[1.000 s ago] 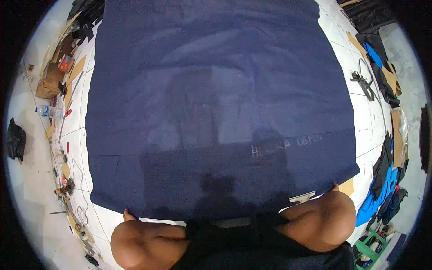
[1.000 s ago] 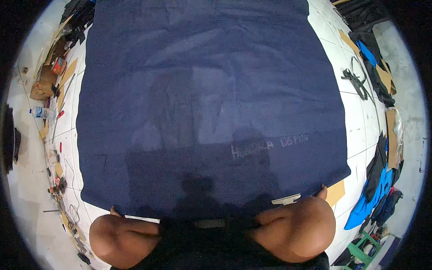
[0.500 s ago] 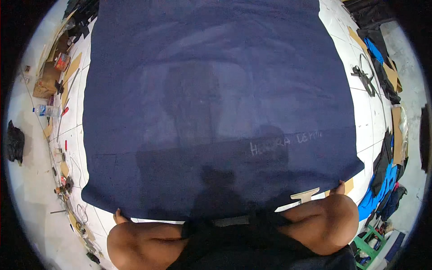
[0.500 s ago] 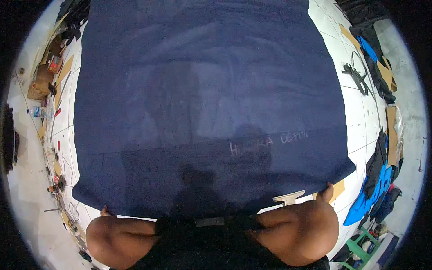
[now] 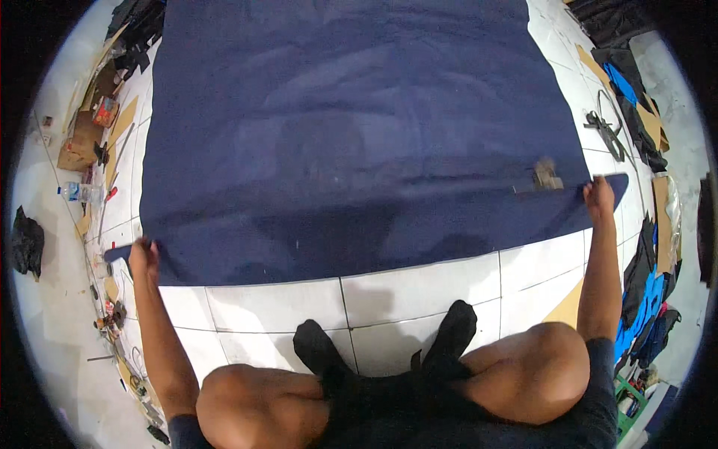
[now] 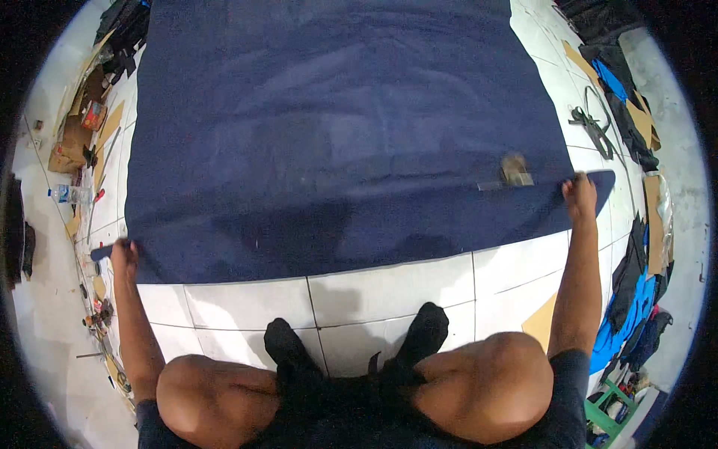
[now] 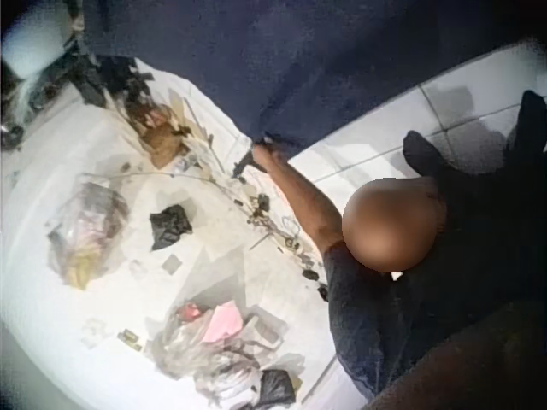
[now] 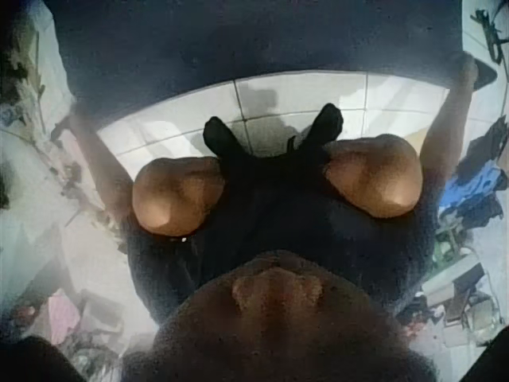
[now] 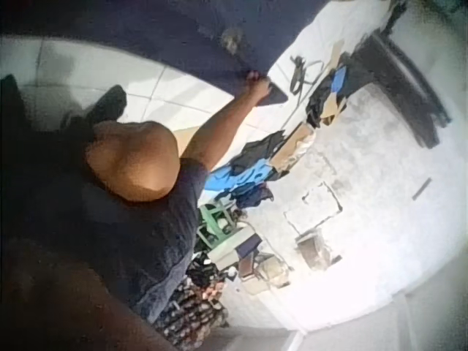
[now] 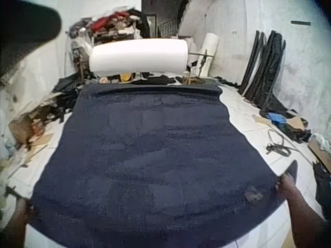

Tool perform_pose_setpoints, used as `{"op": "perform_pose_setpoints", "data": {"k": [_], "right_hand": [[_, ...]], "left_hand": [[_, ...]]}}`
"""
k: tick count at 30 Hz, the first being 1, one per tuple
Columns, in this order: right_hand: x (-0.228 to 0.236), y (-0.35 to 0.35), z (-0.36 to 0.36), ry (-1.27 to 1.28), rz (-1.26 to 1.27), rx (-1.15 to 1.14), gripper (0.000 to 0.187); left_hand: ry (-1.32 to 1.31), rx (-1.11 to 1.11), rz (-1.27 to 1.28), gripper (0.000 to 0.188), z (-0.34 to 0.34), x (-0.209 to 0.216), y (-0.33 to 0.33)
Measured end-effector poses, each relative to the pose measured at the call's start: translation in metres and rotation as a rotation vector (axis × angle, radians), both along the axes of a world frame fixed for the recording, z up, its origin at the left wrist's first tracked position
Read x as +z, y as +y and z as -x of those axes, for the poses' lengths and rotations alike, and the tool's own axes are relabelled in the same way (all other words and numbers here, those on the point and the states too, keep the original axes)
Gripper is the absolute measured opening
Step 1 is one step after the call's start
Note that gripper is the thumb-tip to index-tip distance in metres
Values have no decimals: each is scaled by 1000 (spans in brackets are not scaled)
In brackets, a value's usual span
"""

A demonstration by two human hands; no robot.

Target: The person folds a large piece of blue fabric on the floor. They use a cardboard template and a large metal clip to guide and secure the folds, smoothing the fabric by hand and handling the clip to reposition it as they work through the material.

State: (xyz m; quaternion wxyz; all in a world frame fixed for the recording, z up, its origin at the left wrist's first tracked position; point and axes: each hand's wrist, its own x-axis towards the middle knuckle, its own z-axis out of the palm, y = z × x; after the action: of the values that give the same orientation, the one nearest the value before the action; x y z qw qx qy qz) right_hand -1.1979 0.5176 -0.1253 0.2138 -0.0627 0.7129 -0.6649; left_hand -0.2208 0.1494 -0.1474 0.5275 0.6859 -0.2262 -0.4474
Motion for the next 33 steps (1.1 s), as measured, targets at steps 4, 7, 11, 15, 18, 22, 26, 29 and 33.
{"op": "perform_pose_setpoints", "data": {"k": [4,7,11,15,18,22,26,29,33], "right_hand": [[-4,-70,-43,237,-234,-42,67],[-40,-44,-98,1135,-645,283,55],[-54,-19,-224,1338,-732,621,56],[-82,-24,-241,1216,-839,764,63],[-96,-35,-229,1221,-901,801,66],[-100,-63,-221,1158,-984,863,67],[-111,-62,-208,1145,-1031,903,73],[-90,-72,-218,1103,-1059,962,73],[-89,-43,-188,924,-669,527,64]], "left_hand": [[-27,99,125,52,113,-15,-27],[-948,-423,220,67,171,-34,47],[-1511,-922,288,70,214,-62,151],[-1492,-999,102,76,219,-88,159],[-1498,-1037,88,77,231,-96,141],[-1443,-1055,26,77,244,-98,121],[-1418,-1081,2,77,248,-106,114],[-1391,-1075,87,74,236,-113,114],[-1312,-685,380,50,210,-103,109]]}}
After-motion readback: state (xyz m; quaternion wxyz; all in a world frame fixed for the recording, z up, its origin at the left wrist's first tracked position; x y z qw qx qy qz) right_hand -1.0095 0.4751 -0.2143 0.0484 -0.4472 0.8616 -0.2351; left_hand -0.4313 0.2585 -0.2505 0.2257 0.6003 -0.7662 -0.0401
